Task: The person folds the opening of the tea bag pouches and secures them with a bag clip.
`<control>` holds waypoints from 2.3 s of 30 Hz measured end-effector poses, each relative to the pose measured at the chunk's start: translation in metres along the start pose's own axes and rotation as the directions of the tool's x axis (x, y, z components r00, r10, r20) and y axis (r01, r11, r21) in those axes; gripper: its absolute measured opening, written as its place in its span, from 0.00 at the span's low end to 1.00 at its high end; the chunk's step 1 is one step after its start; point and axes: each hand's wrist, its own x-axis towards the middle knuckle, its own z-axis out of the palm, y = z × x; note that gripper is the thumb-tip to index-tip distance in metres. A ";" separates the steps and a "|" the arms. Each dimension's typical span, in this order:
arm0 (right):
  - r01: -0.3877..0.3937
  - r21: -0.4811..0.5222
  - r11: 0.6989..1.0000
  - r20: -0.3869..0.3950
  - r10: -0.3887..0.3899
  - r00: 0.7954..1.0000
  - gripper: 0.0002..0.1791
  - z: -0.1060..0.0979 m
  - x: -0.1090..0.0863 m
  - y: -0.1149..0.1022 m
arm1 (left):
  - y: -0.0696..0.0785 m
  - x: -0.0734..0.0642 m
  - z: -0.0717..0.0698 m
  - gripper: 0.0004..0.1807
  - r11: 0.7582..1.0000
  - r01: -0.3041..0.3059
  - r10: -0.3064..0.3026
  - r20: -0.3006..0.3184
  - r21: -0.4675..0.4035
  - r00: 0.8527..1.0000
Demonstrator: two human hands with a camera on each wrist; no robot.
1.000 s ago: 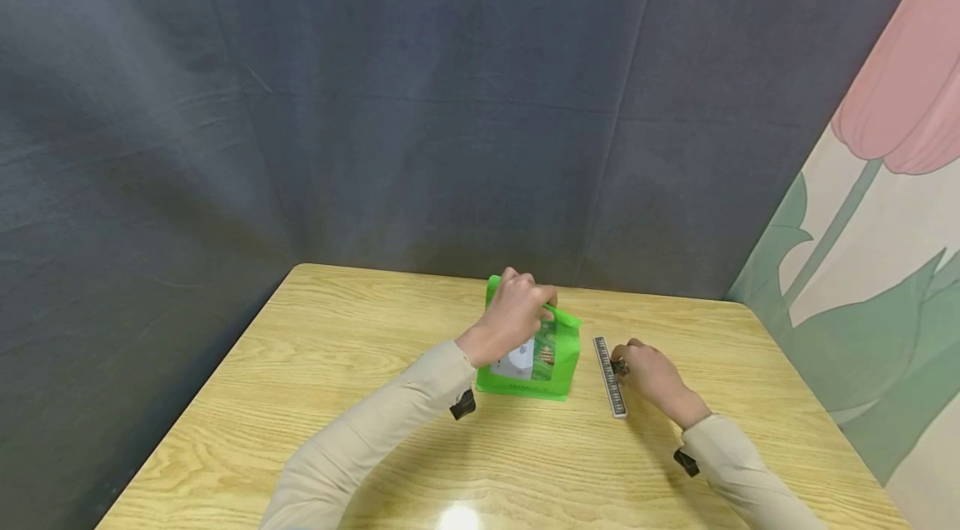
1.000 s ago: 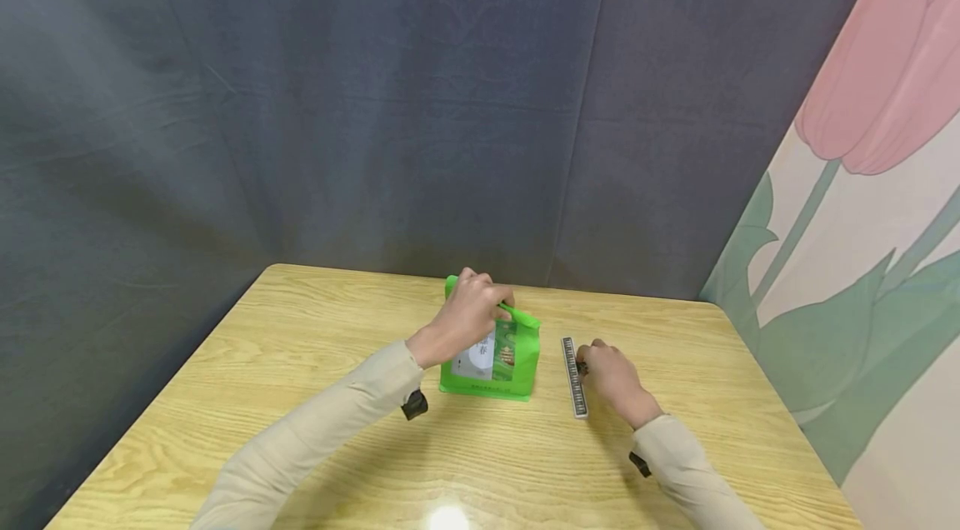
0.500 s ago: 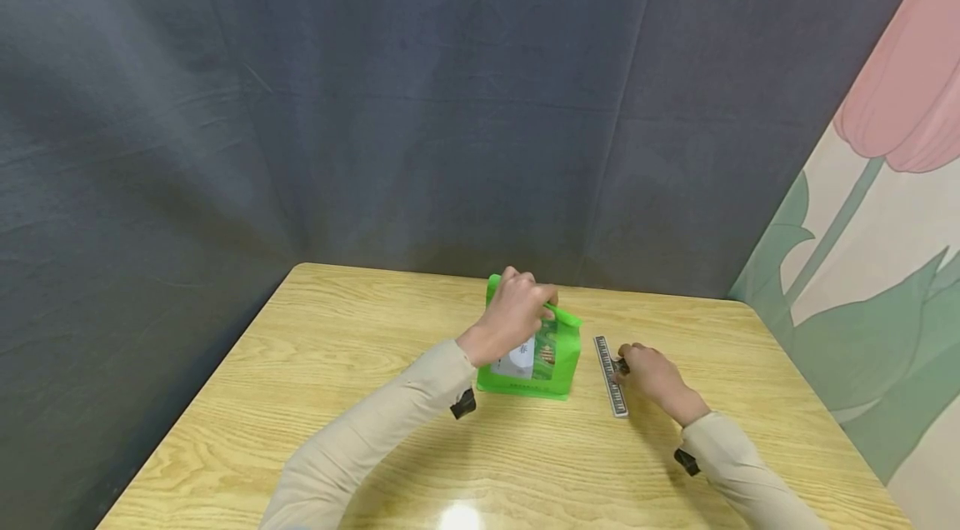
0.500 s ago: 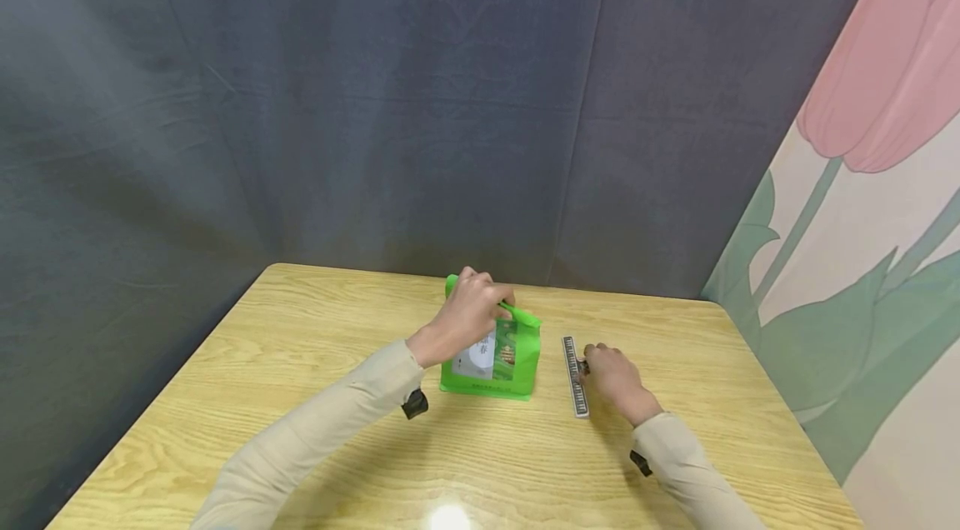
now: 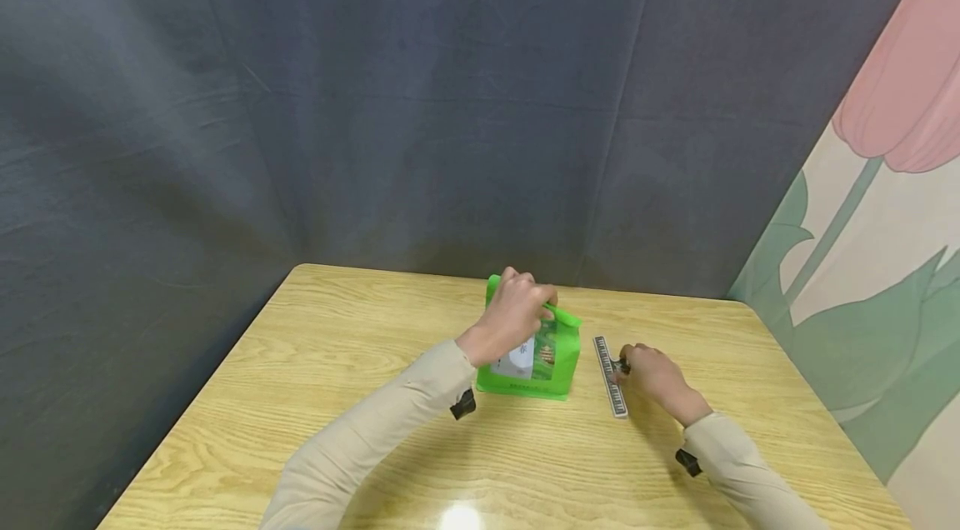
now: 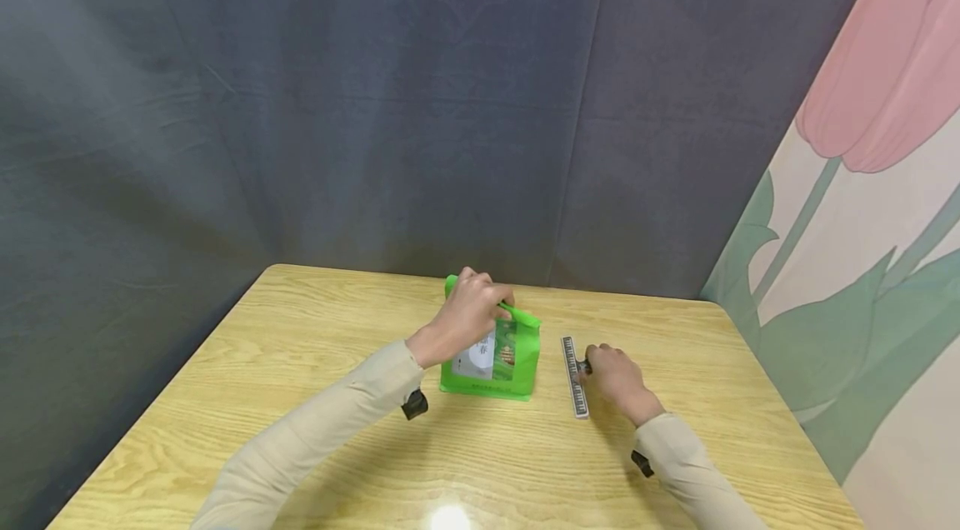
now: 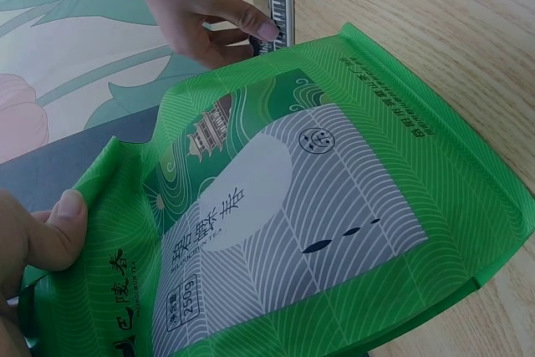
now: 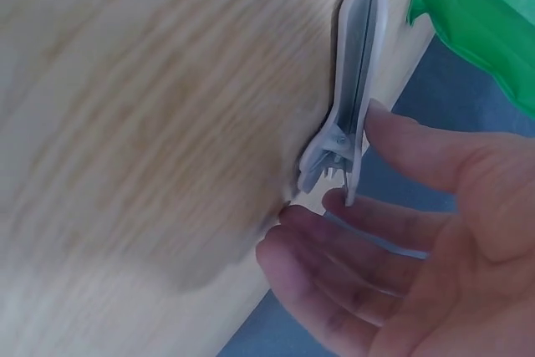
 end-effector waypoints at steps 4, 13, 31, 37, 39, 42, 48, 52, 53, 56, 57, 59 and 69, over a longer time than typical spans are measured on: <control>-0.004 0.025 1.000 -0.006 0.004 1.000 0.21 0.001 0.001 0.000 | 0.000 0.000 0.001 0.07 1.000 0.004 -0.004 -0.001 0.001 1.000; 0.021 0.082 0.996 -0.058 -0.016 0.998 0.20 0.003 0.002 -0.002 | 0.000 0.000 0.001 0.06 1.000 0.008 -0.008 -0.008 0.002 1.000; 0.089 0.086 0.992 -0.152 -0.075 0.986 0.11 0.003 0.005 -0.001 | -0.001 0.000 0.001 0.06 1.000 0.008 -0.008 -0.003 -0.011 1.000; 0.099 0.072 0.993 -0.154 -0.087 0.984 0.12 0.001 0.005 -0.002 | -0.001 0.000 0.001 0.06 1.000 0.006 -0.006 0.000 -0.012 1.000; 0.104 0.066 0.992 -0.153 -0.093 0.984 0.12 0.000 0.004 -0.003 | 0.000 0.000 0.000 0.05 1.000 0.005 -0.005 0.001 -0.013 1.000; 0.107 0.059 0.993 -0.147 -0.097 0.984 0.07 0.000 0.003 -0.003 | 0.000 0.000 0.000 0.06 1.000 0.002 -0.002 -0.001 -0.013 1.000; 0.114 0.030 0.993 -0.158 -0.108 0.982 0.17 -0.005 0.001 -0.004 | 0.000 0.000 0.000 0.06 1.000 0.003 -0.003 -0.002 -0.004 1.000; 0.121 0.030 0.992 -0.189 -0.113 0.976 0.14 -0.008 0.000 -0.006 | -0.001 0.000 0.000 0.06 1.000 0.004 -0.004 -0.002 -0.008 1.000; 0.123 0.028 0.992 -0.199 -0.115 0.973 0.11 -0.009 0.000 -0.007 | -0.001 0.000 0.000 0.06 1.000 0.004 -0.004 -0.002 -0.010 1.000; 0.135 0.029 0.990 -0.212 -0.126 0.969 0.08 -0.011 0.000 -0.009 | -0.001 0.000 0.000 0.06 1.000 0.003 -0.003 -0.001 -0.004 1.000; 0.139 0.031 0.990 -0.215 -0.129 0.968 0.08 -0.012 0.000 -0.009 | -0.001 0.000 0.001 0.05 1.000 0.003 -0.003 -0.001 -0.001 1.000; 0.144 0.033 0.989 -0.220 -0.133 0.966 0.09 -0.012 -0.001 -0.010 | -0.001 0.000 0.001 0.05 1.000 0.005 -0.005 0.002 0.004 1.000; 0.168 0.040 0.985 -0.260 -0.152 0.954 0.11 -0.013 -0.001 -0.013 | -0.001 -0.001 0.001 0.06 1.000 0.009 -0.009 0.005 0.005 1.000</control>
